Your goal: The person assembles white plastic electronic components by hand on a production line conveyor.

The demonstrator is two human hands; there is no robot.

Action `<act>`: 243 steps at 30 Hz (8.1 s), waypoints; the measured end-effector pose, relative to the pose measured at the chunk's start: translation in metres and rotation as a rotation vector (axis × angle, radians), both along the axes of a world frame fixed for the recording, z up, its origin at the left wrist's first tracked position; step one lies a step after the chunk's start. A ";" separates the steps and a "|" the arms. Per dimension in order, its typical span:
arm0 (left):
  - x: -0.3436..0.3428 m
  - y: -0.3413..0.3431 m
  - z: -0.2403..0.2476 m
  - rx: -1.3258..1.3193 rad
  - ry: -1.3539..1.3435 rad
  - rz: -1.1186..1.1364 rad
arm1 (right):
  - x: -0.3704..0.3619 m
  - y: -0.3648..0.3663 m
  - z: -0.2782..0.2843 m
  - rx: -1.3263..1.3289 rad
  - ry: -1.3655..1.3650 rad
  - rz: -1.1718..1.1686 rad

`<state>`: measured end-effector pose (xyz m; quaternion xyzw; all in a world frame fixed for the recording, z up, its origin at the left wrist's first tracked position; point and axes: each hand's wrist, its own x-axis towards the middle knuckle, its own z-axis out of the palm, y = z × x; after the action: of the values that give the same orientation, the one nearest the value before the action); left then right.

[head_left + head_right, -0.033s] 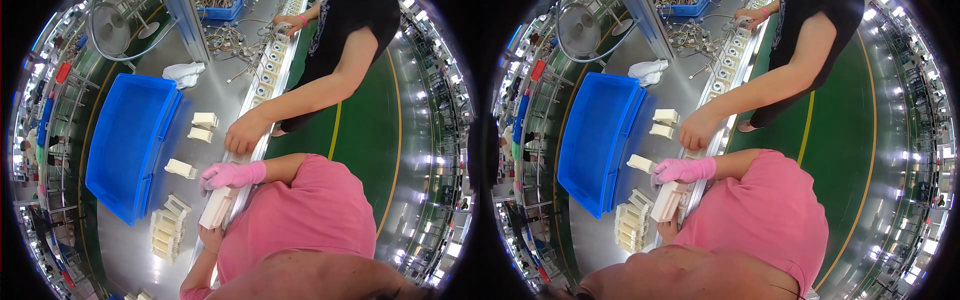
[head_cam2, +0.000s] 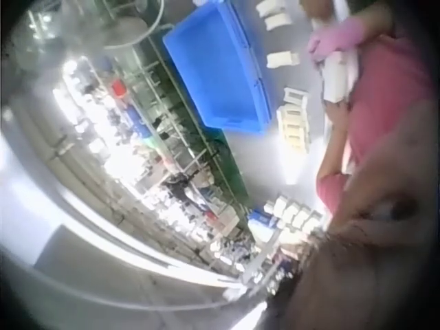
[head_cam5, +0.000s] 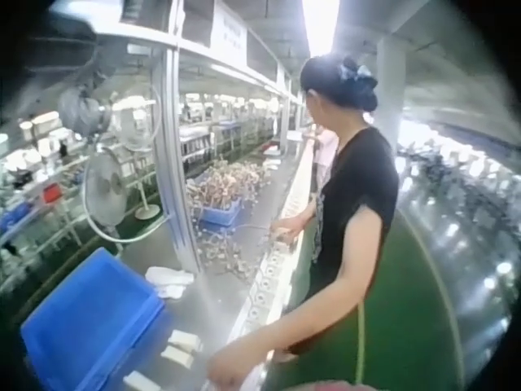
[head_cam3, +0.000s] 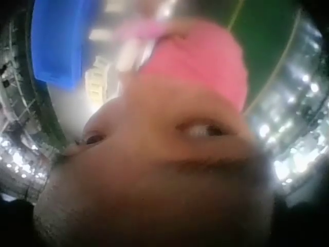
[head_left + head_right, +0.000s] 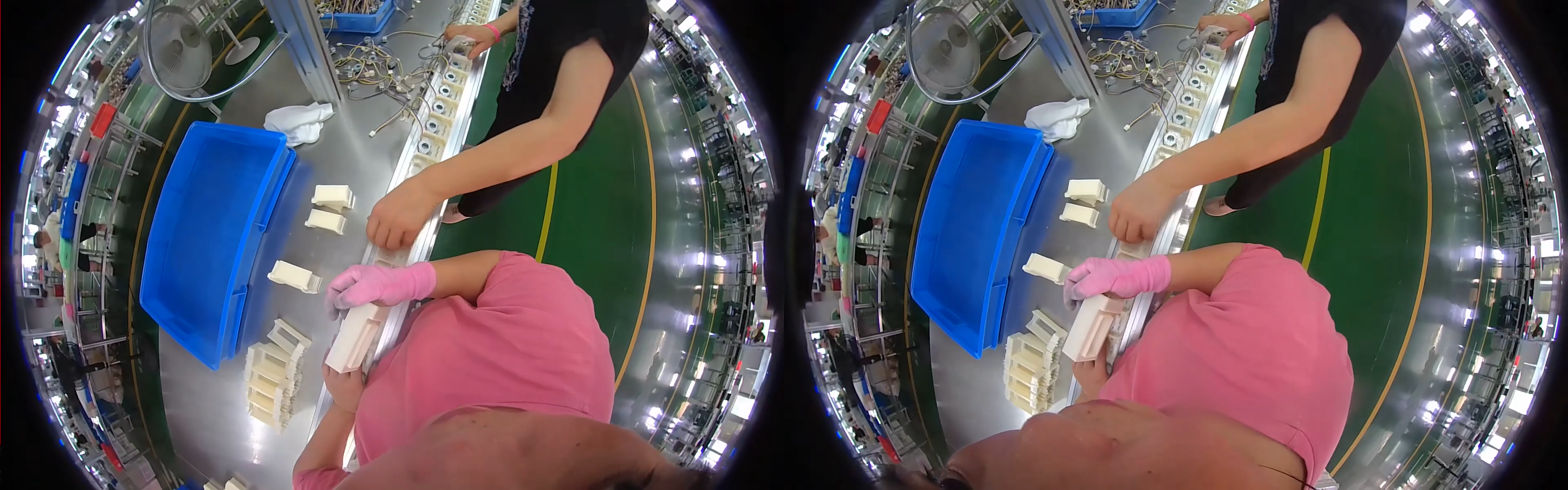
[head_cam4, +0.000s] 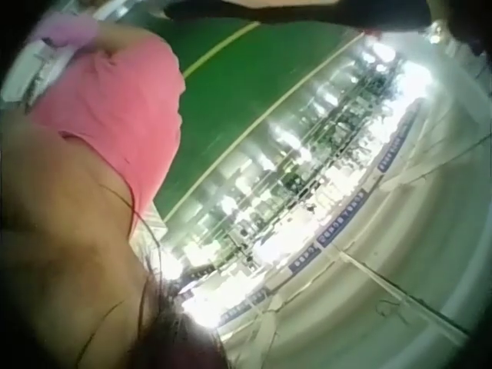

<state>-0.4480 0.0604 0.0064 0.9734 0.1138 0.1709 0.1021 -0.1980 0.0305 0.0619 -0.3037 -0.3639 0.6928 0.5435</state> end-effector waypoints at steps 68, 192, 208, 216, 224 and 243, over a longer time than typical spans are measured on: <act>-0.012 0.149 -0.059 0.075 0.569 0.328 | 0.056 0.084 -0.037 0.287 -1.786 -0.025; 0.047 0.042 0.014 -1.790 -0.674 0.326 | -0.040 0.041 0.026 0.771 -1.110 -0.373; -0.072 0.169 -0.014 -0.153 0.407 0.937 | 0.030 0.001 -0.015 0.395 -1.967 -0.353; -0.098 0.204 -0.054 -0.376 0.236 0.857 | -0.032 0.114 -0.054 0.193 -1.712 -0.097; -0.026 0.126 0.038 -1.117 -0.778 0.792 | -0.053 0.136 -0.071 0.107 -1.775 -0.111; 0.045 0.049 -0.007 -1.187 -0.691 0.660 | -0.072 0.061 -0.018 0.621 -1.429 -0.323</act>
<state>-0.4032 0.1091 -0.0002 0.5617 0.4333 0.3977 0.5819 -0.2698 0.0915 0.0436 -0.5581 -0.7524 0.1097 0.3322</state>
